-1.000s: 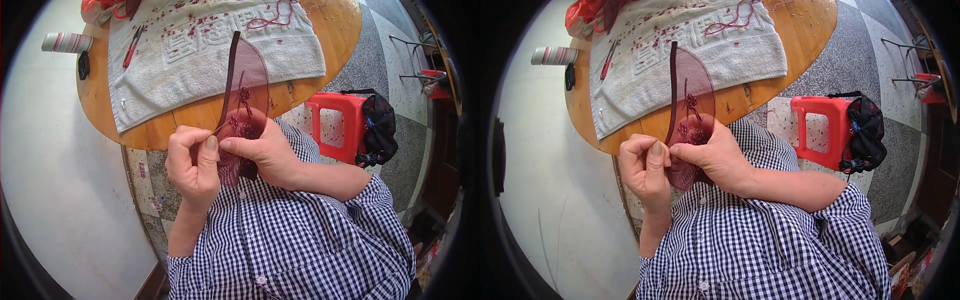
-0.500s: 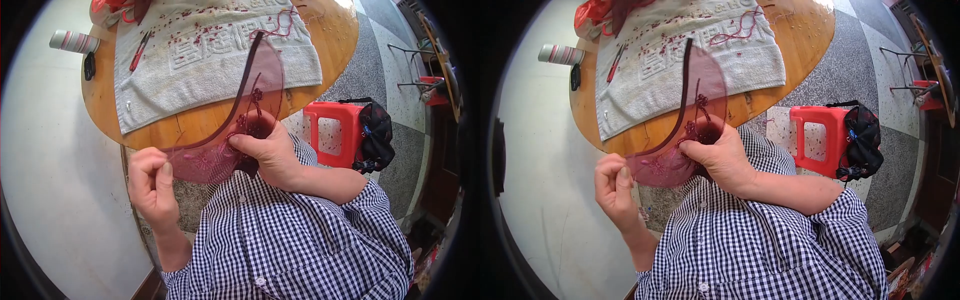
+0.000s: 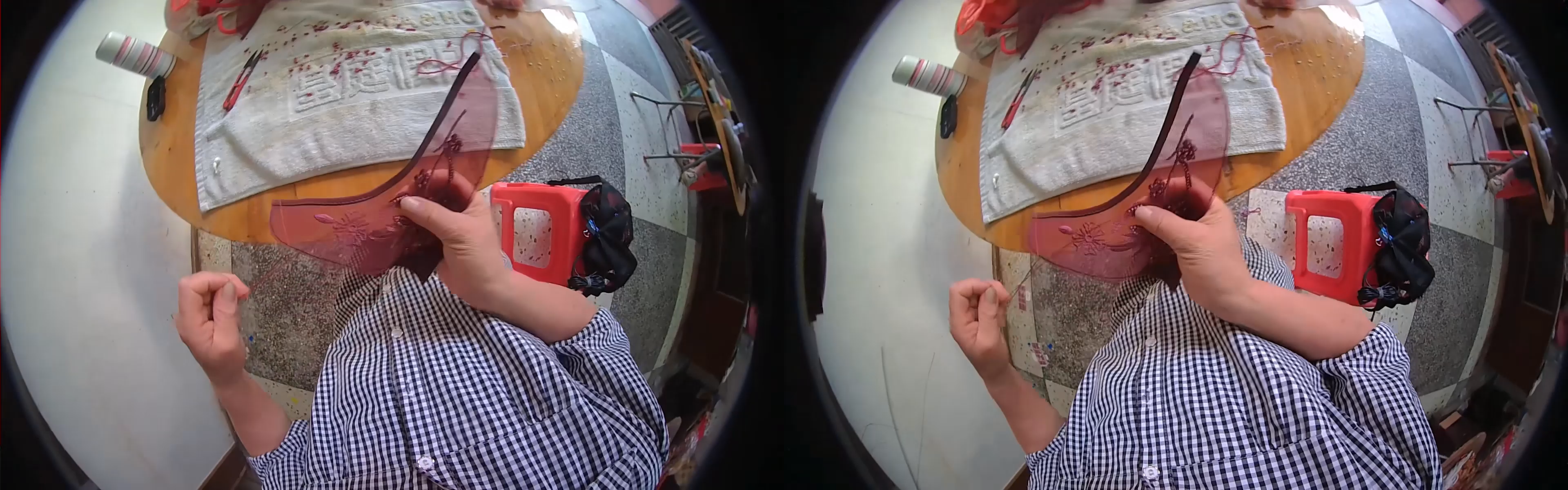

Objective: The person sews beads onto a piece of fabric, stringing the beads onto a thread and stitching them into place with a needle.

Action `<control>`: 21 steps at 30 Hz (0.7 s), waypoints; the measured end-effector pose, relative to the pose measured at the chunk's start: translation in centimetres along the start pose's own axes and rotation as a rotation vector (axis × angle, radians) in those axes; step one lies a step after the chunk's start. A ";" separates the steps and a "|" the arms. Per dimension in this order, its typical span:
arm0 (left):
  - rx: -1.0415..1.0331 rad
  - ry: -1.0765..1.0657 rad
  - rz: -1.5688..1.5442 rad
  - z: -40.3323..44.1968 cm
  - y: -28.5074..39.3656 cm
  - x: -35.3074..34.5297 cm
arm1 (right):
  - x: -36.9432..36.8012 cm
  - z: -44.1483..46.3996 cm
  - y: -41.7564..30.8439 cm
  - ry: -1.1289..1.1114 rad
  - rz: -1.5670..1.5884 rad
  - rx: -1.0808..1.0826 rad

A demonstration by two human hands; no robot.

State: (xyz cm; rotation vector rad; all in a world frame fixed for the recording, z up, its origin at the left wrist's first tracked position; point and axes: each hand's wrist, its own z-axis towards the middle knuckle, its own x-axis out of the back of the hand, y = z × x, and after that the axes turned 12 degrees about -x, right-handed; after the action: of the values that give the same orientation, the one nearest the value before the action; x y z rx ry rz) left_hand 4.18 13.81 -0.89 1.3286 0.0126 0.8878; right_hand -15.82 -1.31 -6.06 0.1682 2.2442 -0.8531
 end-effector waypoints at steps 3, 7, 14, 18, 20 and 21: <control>0.150 -0.021 -0.365 0.0 -0.6 -2.3 | 0.8 -0.4 0.1 0.052 0.093 -0.042; 0.279 -0.066 -0.758 -0.3 -2.4 -5.4 | 2.1 -0.8 1.6 0.048 0.122 -0.142; 0.373 -0.008 -0.972 1.5 -2.3 -8.9 | 5.2 -2.1 1.0 0.072 -0.176 -0.327; 0.352 0.006 -0.829 1.7 -1.5 -8.8 | 5.2 -5.9 -5.2 -0.271 -1.487 -0.420; 0.309 -0.058 -0.818 1.5 -1.2 -8.4 | 4.7 -6.4 -5.6 -0.284 -1.440 0.066; 0.280 -0.092 -0.813 1.5 -1.0 -8.3 | 4.6 -6.5 -5.8 -0.282 -1.343 0.558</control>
State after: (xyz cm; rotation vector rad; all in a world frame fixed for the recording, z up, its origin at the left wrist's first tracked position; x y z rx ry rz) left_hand -0.25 7.94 -5.18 1.4449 0.5832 0.1317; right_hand -24.98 -2.31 -2.69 -1.2461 1.5781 -1.9835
